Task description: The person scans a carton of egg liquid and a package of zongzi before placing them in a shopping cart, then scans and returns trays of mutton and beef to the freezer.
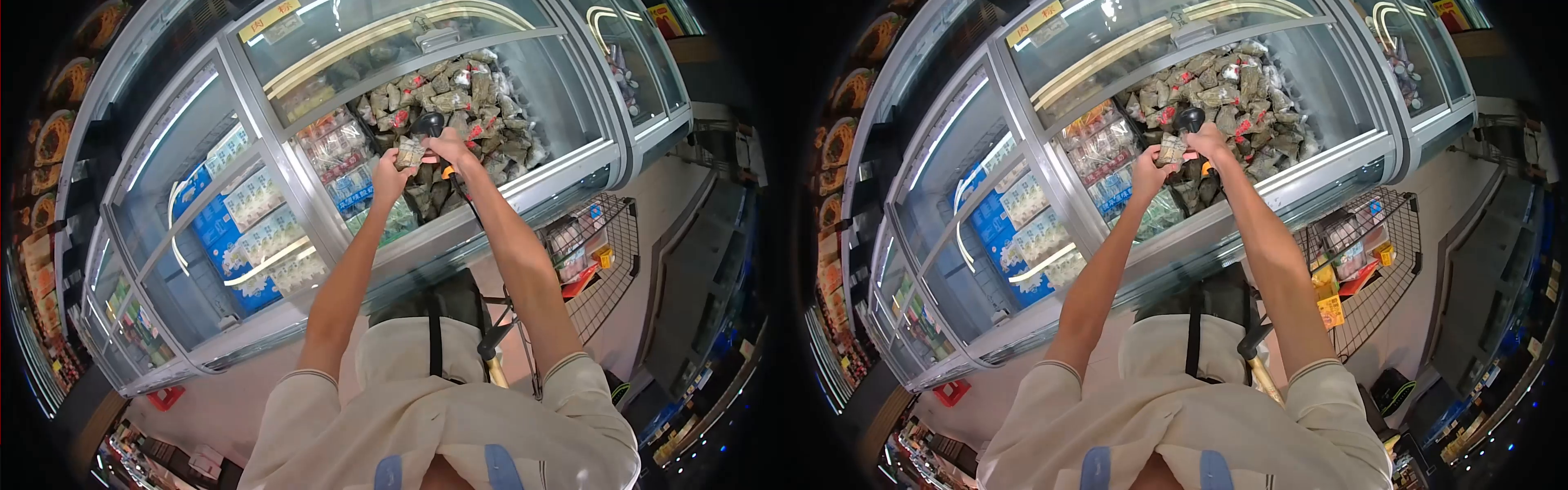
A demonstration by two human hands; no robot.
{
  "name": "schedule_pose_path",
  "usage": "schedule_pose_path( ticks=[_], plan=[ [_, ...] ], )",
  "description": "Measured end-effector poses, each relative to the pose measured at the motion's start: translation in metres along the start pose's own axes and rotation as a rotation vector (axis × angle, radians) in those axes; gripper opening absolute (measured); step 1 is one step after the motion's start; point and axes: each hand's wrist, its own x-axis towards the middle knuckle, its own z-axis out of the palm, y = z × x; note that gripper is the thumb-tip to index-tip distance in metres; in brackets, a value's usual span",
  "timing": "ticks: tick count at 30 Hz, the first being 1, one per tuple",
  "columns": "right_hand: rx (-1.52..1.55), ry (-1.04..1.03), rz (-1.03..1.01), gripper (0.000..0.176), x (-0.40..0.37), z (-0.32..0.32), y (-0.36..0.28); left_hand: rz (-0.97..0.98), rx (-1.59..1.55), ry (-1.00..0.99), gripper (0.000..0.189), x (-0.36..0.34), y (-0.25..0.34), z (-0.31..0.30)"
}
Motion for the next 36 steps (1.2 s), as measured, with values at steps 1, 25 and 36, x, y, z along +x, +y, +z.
schedule_pose_path(
  ticks=[1, 25, 36],
  plan=[
    [0.025, -0.015, 0.053, 0.019, 0.017, 0.000, 0.010, -0.002, 0.011, -0.006, 0.050, 0.008, -0.020, 0.007],
    [0.108, 0.101, -0.249, 0.029, -0.155, -0.023, -0.053, 0.730, 0.257, 0.372, 0.033, 0.026, 0.165, -0.076],
    [-0.125, 0.492, -0.392, 0.029, -0.424, -0.049, 0.005, 0.532, 0.601, -0.082, 0.079, 0.114, 0.181, -0.041]
  ],
)
